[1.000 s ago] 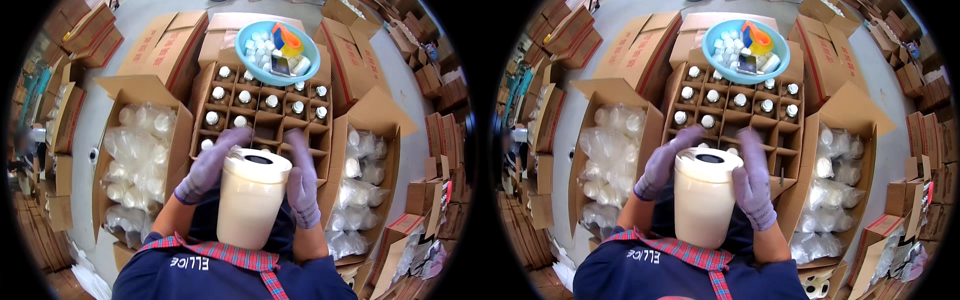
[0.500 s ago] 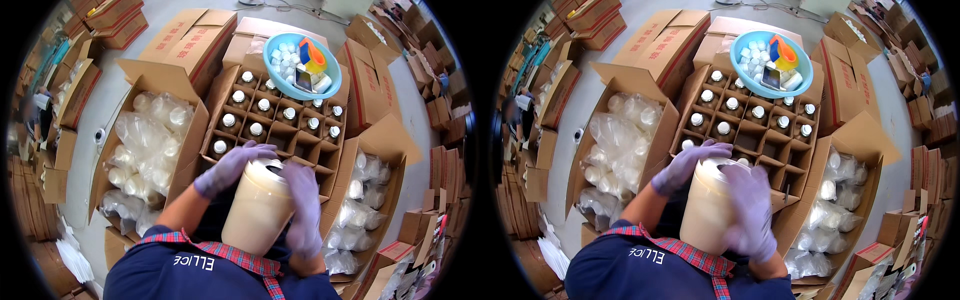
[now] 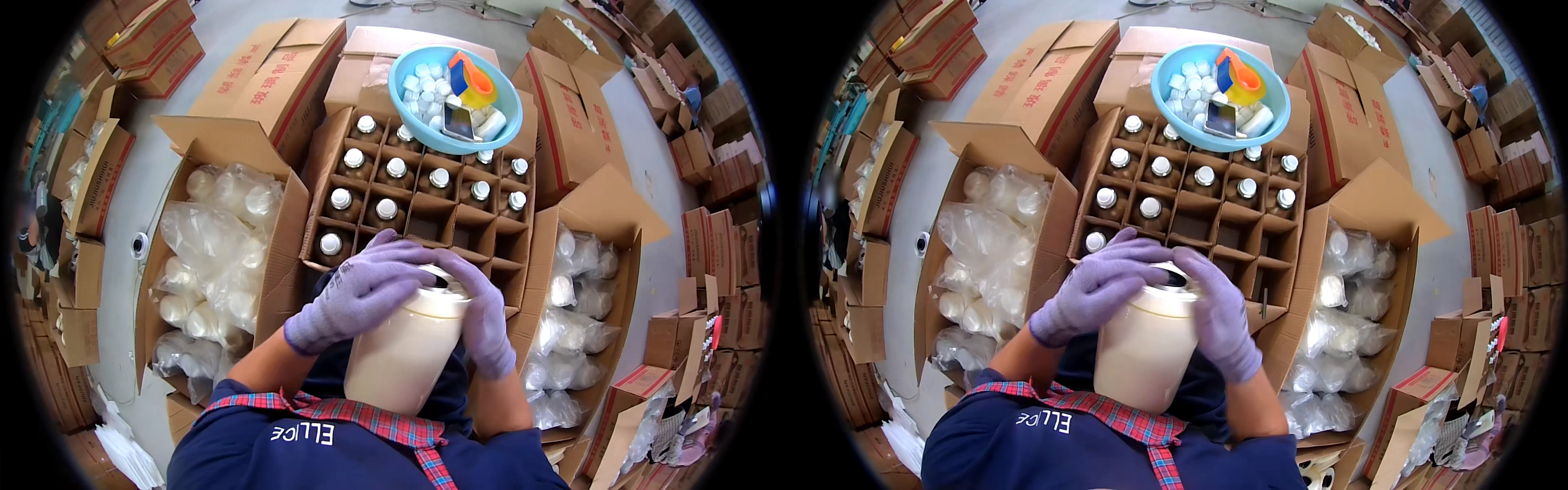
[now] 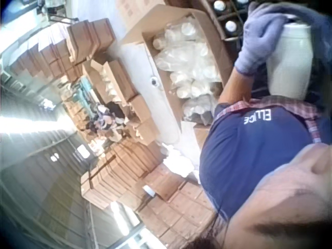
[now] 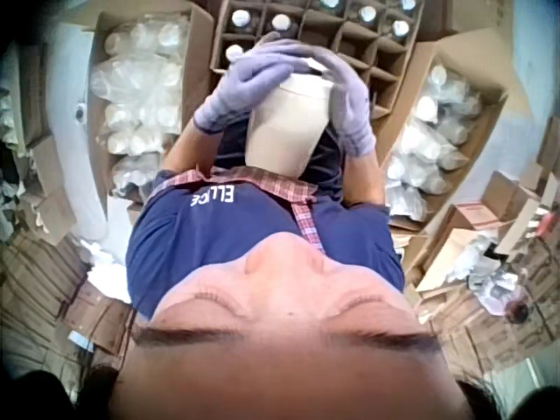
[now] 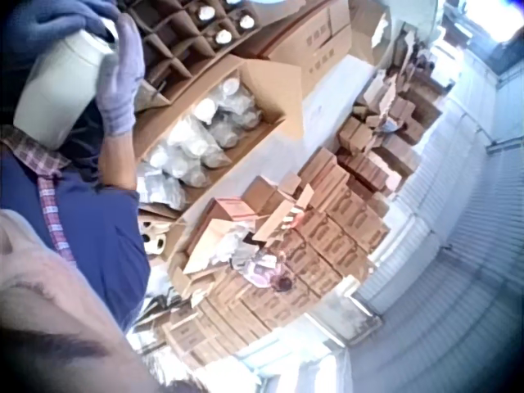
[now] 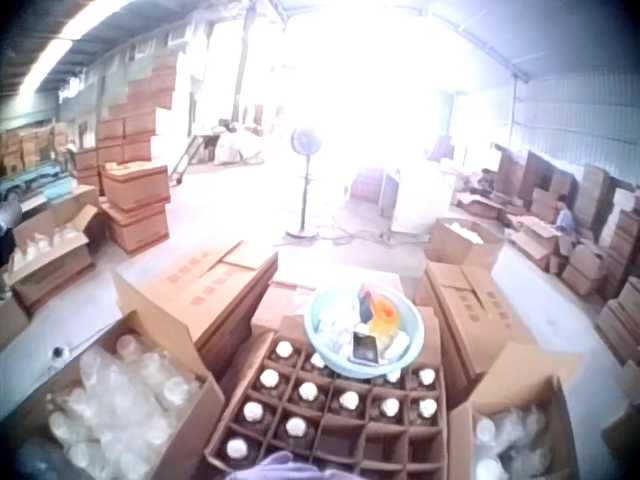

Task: The person assembles white plastic containers by inserting a black circular component into the base, screwing on a lid, and placing the finished unit into a plastic bag. The person repeats this process for multiple containers, handling them one at a time.

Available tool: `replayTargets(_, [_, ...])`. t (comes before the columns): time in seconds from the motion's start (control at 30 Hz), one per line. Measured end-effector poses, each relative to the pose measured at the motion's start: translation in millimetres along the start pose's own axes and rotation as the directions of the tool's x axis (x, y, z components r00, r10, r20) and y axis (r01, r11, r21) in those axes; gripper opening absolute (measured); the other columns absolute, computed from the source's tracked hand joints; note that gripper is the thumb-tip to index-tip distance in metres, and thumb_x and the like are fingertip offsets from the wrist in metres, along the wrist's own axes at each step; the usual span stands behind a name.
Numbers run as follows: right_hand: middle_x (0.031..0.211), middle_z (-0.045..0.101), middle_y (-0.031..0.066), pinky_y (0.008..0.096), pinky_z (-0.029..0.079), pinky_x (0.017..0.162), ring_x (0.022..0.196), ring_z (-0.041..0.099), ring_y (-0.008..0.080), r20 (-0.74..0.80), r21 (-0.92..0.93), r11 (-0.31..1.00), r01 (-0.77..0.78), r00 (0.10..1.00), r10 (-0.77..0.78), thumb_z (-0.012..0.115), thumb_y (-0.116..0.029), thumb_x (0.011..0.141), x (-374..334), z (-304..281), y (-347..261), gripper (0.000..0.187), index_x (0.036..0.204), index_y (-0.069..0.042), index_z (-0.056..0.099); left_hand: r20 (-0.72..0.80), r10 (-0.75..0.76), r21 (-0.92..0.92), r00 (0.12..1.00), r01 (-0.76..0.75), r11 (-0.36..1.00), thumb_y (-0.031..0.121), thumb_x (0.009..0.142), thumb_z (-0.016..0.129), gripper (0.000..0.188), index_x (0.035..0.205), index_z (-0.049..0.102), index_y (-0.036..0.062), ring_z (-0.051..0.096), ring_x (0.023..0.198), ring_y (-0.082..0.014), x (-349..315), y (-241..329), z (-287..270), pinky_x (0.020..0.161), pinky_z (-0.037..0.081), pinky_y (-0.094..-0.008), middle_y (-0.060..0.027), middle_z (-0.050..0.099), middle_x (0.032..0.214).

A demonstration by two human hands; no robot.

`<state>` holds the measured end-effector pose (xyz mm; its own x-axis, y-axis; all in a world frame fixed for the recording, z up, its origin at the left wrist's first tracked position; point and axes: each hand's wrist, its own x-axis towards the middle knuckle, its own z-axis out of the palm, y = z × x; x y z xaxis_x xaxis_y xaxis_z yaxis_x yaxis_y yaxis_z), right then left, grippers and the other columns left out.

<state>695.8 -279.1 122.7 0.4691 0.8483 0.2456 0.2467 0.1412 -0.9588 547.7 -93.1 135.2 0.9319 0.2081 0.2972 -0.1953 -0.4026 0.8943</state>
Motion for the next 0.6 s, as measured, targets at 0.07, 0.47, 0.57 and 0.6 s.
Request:
replayTargets(0.07, [0.14,0.054,0.028,0.046,0.044,0.109,0.126,0.057,0.0453,0.283,-0.356,0.911,0.21,0.953,-0.109,0.065,-0.054,0.089,6,10,-80,0.069,0.128,0.003,0.061,0.14,-0.407,-0.605,0.903,0.403,0.687,0.026,0.098,0.049,0.044,0.131,0.065,0.0005,0.062,0.122,-0.0323,-11,-41,10,0.111,0.042,-0.0362,-0.0166,0.064,0.136])
replayTargets(0.47, [0.138,0.054,0.0275,0.0454,0.041,0.109,0.127,0.054,0.0451,0.346,-0.36,0.905,0.227,0.933,-0.097,0.055,-0.047,0.093,23,17,-96,0.064,0.138,-0.001,0.054,0.289,-0.401,-0.799,0.869,0.45,0.399,0.025,0.1,0.052,0.044,0.129,0.063,-0.0059,0.055,0.131,-0.0247,-2,-37,23,0.111,0.041,-0.0342,-0.0157,0.059,0.14])
replayTargets(0.57, [0.137,0.056,0.0283,0.0458,0.038,0.112,0.134,0.05,0.0436,0.169,-0.417,0.882,0.218,0.972,-0.161,0.043,-0.062,0.099,27,20,-93,0.08,0.133,0.009,0.055,0.225,-0.467,-0.69,0.855,0.478,0.544,0.022,0.101,0.05,0.047,0.138,0.054,-0.0061,0.053,0.131,-0.023,7,-17,13,0.114,0.038,-0.0371,-0.0149,0.056,0.142])
replayTargets(0.6, [0.137,0.057,0.0267,0.0444,0.038,0.112,0.135,0.05,0.0409,0.072,-0.466,0.863,0.194,0.981,-0.182,0.042,-0.061,0.1,31,4,-72,0.079,0.133,0.009,0.056,-0.074,-0.373,-0.444,0.925,0.305,0.843,0.024,0.1,0.052,0.045,0.136,0.057,-0.003,0.051,0.133,-0.0276,1,-38,15,0.116,0.035,-0.0393,-0.0175,0.058,0.139])
